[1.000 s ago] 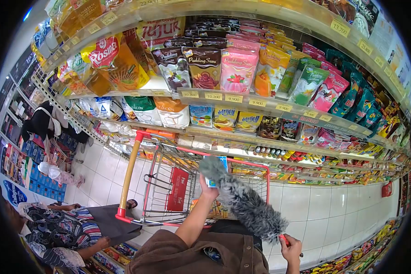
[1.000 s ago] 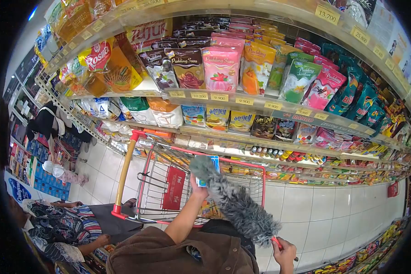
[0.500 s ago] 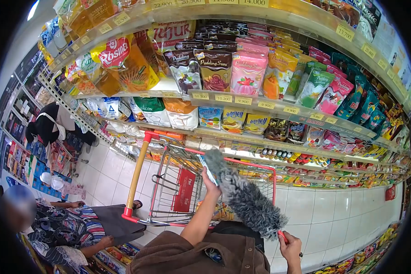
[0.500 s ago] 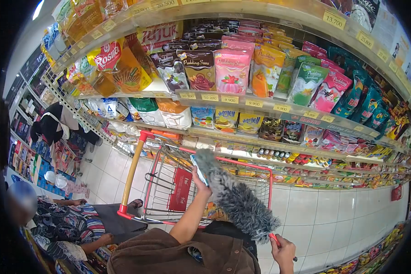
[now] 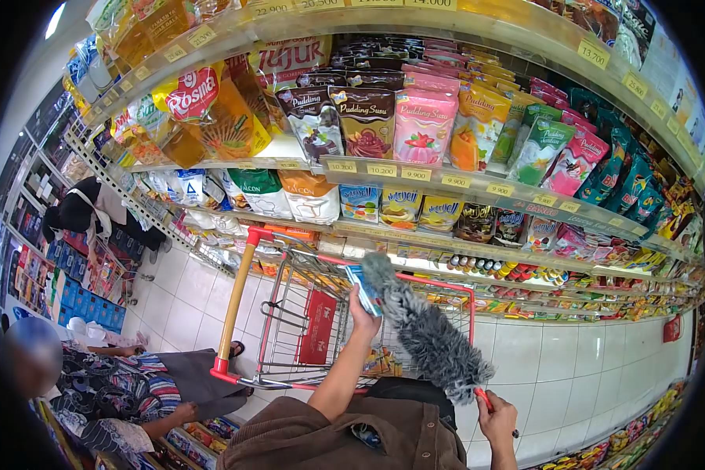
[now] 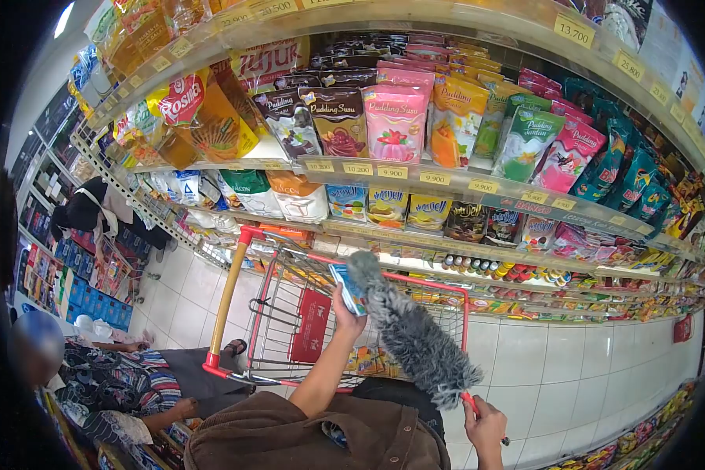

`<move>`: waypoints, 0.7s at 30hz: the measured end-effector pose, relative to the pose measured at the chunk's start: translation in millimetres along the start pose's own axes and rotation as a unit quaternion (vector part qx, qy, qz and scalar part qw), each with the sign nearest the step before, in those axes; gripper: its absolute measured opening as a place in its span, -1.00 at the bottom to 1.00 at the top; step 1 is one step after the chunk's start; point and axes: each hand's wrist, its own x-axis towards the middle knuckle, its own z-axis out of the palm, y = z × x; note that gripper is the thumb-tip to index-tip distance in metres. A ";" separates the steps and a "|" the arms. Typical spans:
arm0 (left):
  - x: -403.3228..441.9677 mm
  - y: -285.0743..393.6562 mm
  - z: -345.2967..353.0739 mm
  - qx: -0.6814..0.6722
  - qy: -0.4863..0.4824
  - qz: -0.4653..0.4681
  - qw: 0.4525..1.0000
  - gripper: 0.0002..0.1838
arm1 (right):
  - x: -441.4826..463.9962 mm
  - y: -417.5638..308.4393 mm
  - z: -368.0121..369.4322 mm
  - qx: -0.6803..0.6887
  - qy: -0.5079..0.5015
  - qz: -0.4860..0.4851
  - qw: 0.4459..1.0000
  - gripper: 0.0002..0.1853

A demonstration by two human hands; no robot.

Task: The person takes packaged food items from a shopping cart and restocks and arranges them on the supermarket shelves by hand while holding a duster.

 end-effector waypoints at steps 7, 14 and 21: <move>5.2 1.7 -19.4 -0.005 0.025 -0.131 0.991 -0.56 | 5.6 -0.4 2.1 0.057 -0.020 0.117 0.991 -0.79; -6.6 -4.3 -25.7 0.033 -0.033 -0.149 0.988 -0.47 | 3.3 3.8 3.1 0.076 -0.045 0.140 0.986 -0.78; -26.6 3.8 -10.4 -0.073 -0.087 -0.207 0.972 -0.49 | -0.2 4.4 -0.5 0.062 -0.010 0.125 0.990 -0.80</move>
